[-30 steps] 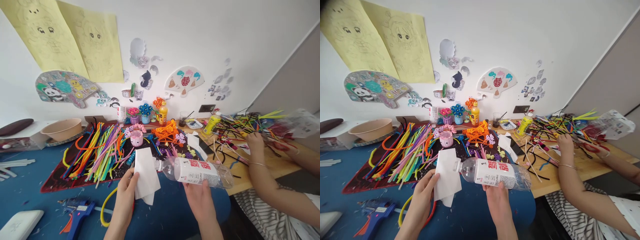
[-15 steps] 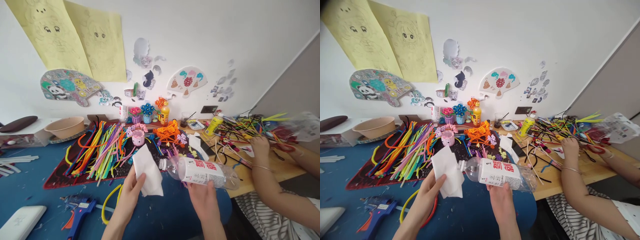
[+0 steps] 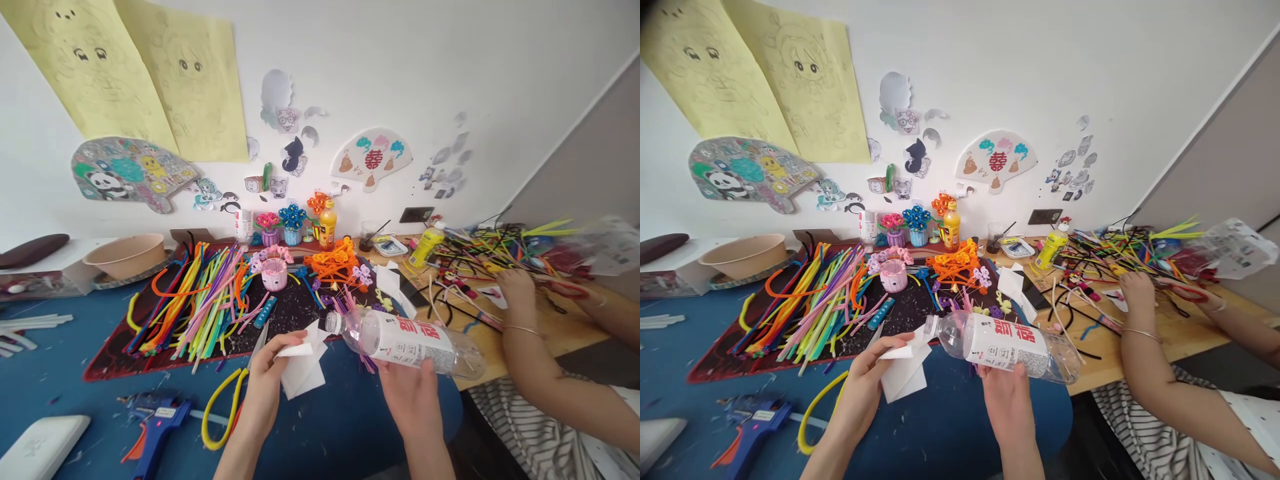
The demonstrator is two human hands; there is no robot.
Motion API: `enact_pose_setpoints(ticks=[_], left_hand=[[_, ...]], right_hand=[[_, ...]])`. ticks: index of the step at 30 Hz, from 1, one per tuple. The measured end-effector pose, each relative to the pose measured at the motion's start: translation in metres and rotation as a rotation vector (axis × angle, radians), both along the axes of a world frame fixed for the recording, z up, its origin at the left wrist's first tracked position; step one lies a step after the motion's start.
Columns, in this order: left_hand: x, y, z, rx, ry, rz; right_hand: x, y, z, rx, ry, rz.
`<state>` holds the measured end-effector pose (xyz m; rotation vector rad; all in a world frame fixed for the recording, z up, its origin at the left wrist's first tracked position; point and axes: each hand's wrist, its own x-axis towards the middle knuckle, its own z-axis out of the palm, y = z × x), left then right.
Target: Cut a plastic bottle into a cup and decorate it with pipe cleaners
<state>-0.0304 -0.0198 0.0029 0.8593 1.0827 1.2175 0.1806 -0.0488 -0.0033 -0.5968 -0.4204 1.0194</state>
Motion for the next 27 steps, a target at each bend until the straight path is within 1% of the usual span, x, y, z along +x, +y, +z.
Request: enact_pose_setpoints(ticks=[3,6,10,13,15,17,21,23,25,27], left_hand=[[0.002,0.001,-0.003,-0.013,-0.019,0.048],[0.003,0.001,-0.003,-0.069,-0.06,0.092],[0.003,0.001,0.006,-0.179,-0.144,0.048],[0.003,0.002,0.012,-0.219,-0.16,0.05],[0.004,0.002,0.015,-0.223,-0.151,0.062],[0.006,0.002,0.018,-0.214,-0.136,0.065],[0.014,-0.003,0.026,-0.163,-0.097,0.004],[0.018,-0.005,0.029,-0.121,-0.062,-0.028],[0.02,-0.008,0.032,-0.083,-0.004,-0.033],[0.021,-0.008,0.035,-0.041,0.085,-0.02]], right_hand=[[-0.002,0.0,0.001,-0.013,0.025,0.031],[-0.005,-0.001,-0.006,-0.081,0.045,0.065],[-0.007,-0.001,-0.021,-0.168,0.08,0.049],[-0.01,-0.002,-0.025,-0.192,0.128,0.06],[-0.013,-0.002,-0.021,-0.197,0.157,0.073],[-0.019,-0.001,-0.013,-0.184,0.168,0.109],[-0.034,0.004,0.01,-0.106,0.192,0.262],[-0.041,0.006,0.018,-0.089,0.2,0.341],[-0.045,0.008,0.021,-0.092,0.214,0.379],[-0.048,0.008,0.021,-0.096,0.233,0.366]])
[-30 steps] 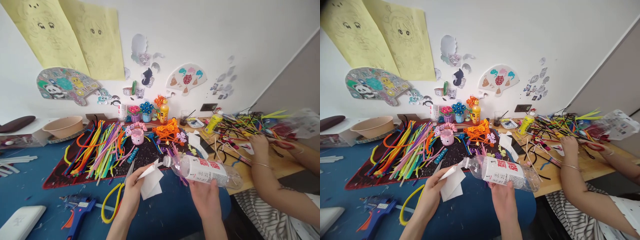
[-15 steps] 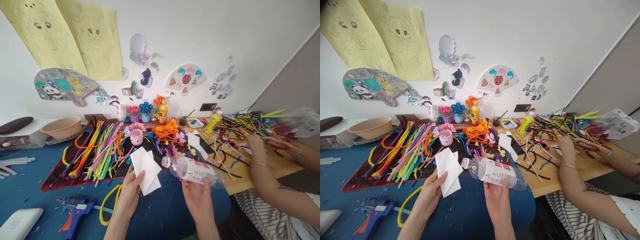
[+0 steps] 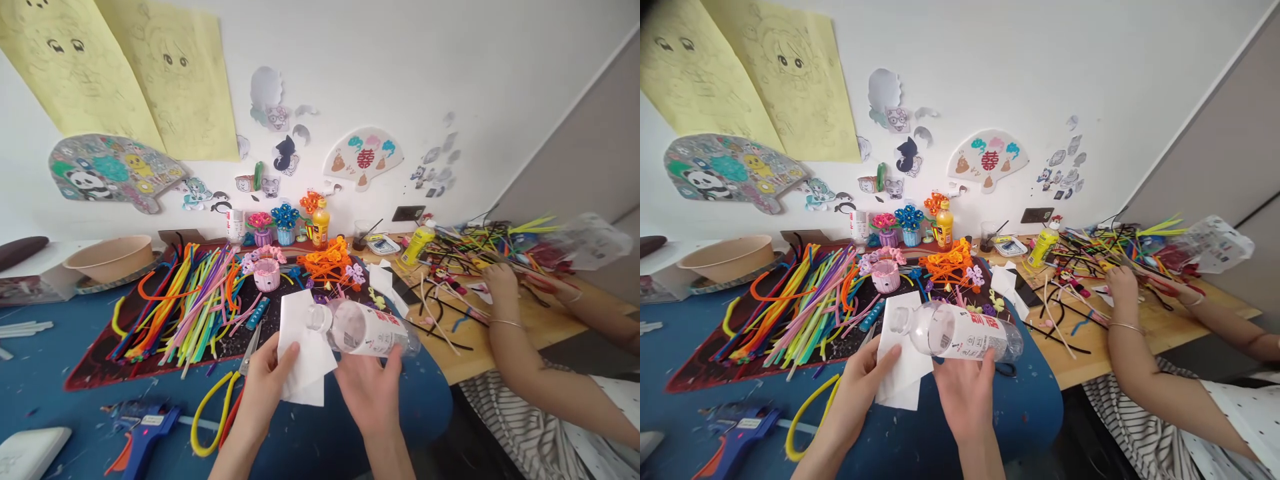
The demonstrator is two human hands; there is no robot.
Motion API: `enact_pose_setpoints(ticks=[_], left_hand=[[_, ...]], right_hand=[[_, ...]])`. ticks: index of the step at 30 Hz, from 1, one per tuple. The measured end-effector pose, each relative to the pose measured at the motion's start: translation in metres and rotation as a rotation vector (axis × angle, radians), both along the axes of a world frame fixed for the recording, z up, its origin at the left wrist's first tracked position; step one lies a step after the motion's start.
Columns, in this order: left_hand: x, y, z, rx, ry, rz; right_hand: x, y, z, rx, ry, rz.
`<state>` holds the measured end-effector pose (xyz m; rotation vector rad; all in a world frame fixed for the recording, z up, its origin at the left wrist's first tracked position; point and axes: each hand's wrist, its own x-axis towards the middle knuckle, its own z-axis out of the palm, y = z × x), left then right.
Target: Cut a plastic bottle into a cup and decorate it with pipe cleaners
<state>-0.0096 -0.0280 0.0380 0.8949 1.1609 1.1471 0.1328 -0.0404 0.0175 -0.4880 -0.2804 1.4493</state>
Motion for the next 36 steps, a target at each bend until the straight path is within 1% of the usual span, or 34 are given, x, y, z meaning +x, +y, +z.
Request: enact_pose_setpoints(ticks=[3,5,8,12,15,19,22,25,28,31,34,36], left_hand=[[-0.001,0.002,0.005,0.081,0.149,0.021],[-0.002,0.004,0.007,0.115,0.202,0.025],[-0.003,0.007,0.01,0.132,0.223,0.023],[-0.006,0.008,0.014,0.137,0.219,-0.011],[-0.01,0.01,0.014,0.141,0.215,-0.03],[-0.014,0.016,0.005,0.135,0.211,-0.031],[-0.014,0.017,0.0,0.118,0.185,-0.041],[-0.013,0.014,0.002,0.106,0.157,-0.051],[-0.015,0.012,0.01,0.139,0.117,-0.101],[-0.018,0.015,0.017,0.175,0.081,-0.213],[-0.021,0.019,0.022,0.209,0.079,-0.271],[-0.023,0.021,0.023,0.246,0.09,-0.304]], right_hand=[[-0.002,-0.001,-0.006,-0.021,-0.008,-0.054],[-0.002,-0.002,-0.01,-0.037,-0.033,-0.089],[-0.002,-0.003,-0.014,-0.044,-0.088,-0.126],[-0.001,-0.003,-0.014,-0.002,-0.114,-0.137],[-0.001,-0.002,-0.014,0.033,-0.079,-0.114],[-0.003,-0.004,-0.015,0.07,-0.068,-0.048],[-0.004,-0.007,-0.017,0.072,-0.103,-0.002],[-0.003,-0.007,-0.02,0.047,-0.158,-0.02],[0.0,-0.006,-0.024,0.032,-0.163,-0.049],[0.005,-0.004,-0.028,0.032,-0.153,-0.031],[0.008,-0.004,-0.032,0.081,-0.146,-0.007],[0.009,-0.005,-0.033,0.118,-0.153,-0.023]])
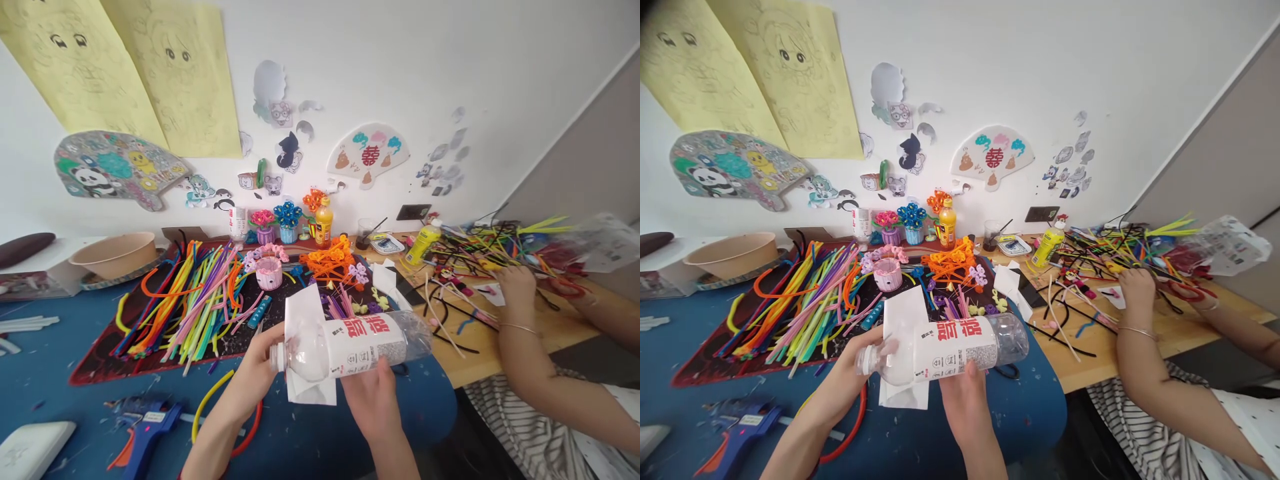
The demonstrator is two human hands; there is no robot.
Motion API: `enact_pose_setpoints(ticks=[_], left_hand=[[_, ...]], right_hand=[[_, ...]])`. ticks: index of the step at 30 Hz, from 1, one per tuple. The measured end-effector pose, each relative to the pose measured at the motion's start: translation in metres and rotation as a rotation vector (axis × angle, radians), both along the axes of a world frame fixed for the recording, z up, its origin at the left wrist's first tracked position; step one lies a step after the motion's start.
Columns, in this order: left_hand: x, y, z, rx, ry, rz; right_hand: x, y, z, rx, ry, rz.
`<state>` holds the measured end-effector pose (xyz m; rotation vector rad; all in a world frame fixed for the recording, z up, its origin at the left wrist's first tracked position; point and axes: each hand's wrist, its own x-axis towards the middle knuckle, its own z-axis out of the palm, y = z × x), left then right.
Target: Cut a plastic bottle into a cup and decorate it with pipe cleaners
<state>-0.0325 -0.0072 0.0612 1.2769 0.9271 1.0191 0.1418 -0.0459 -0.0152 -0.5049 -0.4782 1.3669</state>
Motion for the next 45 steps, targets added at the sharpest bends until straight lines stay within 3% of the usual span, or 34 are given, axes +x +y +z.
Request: enact_pose_setpoints(ticks=[3,9,15,20,25,32,38,45], left_hand=[[-0.003,0.004,-0.001,0.012,0.002,-0.045],[-0.009,0.015,-0.014,0.033,-0.006,0.046],[-0.014,0.018,-0.015,0.141,0.058,0.091],[-0.014,0.011,-0.008,0.153,0.201,0.088],[-0.007,0.003,-0.014,0.052,0.304,0.162],[0.001,-0.008,-0.017,-0.169,0.037,0.096],[0.005,-0.014,-0.01,-0.151,0.022,0.073],[0.006,-0.015,-0.008,-0.178,0.006,0.044]], right_hand=[[0.0,-0.004,0.003,0.005,-0.022,-0.058],[0.006,-0.007,0.023,-0.11,0.023,-0.287],[0.022,-0.004,0.034,-0.11,0.027,-0.348],[0.027,0.002,0.036,-0.114,-0.024,-0.331],[0.038,0.012,0.037,-0.079,-0.078,-0.266],[0.058,0.016,0.041,-0.035,-0.237,-0.142],[0.062,0.013,0.054,-0.015,-0.324,-0.063],[0.061,0.022,0.07,0.01,-0.353,-0.089]])
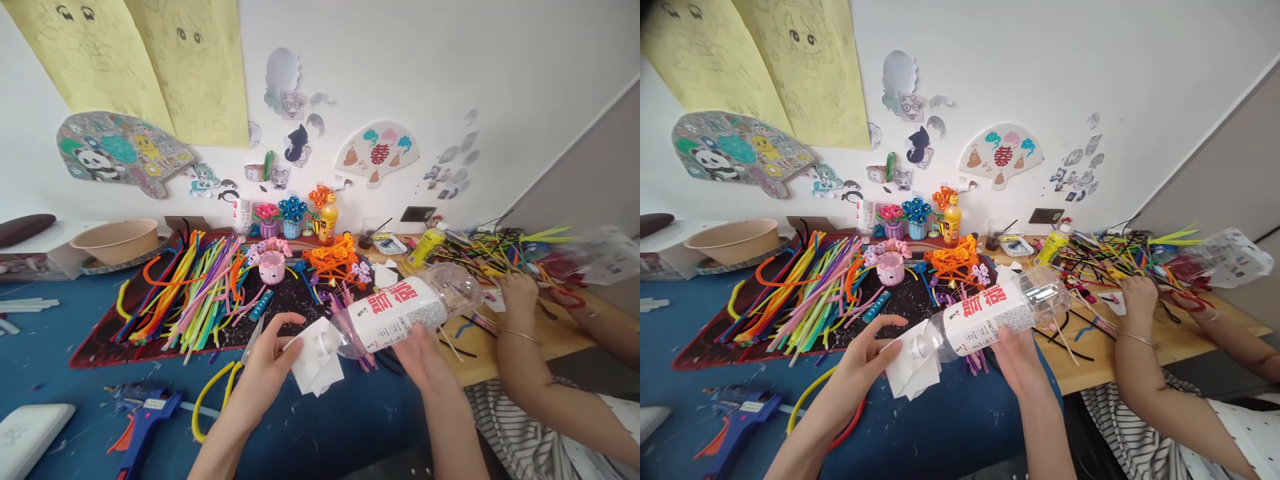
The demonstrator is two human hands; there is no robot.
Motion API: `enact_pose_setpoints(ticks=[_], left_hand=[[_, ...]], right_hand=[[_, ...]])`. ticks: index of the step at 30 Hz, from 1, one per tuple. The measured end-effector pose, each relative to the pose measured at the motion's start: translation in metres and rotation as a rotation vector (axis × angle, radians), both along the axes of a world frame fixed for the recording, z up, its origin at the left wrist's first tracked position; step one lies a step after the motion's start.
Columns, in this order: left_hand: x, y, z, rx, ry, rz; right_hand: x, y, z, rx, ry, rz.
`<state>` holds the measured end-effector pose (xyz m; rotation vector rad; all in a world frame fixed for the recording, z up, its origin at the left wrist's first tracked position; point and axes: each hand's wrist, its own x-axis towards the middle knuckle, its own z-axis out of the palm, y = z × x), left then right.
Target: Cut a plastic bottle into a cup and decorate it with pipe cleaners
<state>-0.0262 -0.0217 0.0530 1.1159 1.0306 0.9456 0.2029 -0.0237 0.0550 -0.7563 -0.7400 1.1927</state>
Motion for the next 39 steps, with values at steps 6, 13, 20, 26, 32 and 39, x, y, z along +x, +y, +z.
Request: enact_pose_setpoints(ticks=[6,13,20,26,32,39], left_hand=[[-0.001,0.0,0.004,-0.069,-0.059,-0.038],[-0.002,0.001,0.006,-0.12,-0.068,-0.032],[-0.003,0.004,0.007,-0.13,-0.08,-0.016],[-0.002,0.006,0.008,-0.108,-0.082,0.011],[-0.002,0.008,0.006,-0.028,0.001,0.027],[0.0,0.015,-0.009,0.017,0.009,-0.046]], right_hand=[[0.004,0.007,0.015,-0.015,-0.082,0.053],[0.006,0.015,0.028,-0.01,-0.206,0.062],[0.01,0.019,0.037,-0.011,-0.235,0.108],[0.017,0.028,0.041,0.031,-0.304,0.125],[0.018,0.026,0.044,0.057,-0.332,0.085],[0.022,0.025,0.05,0.011,-0.299,0.081]])
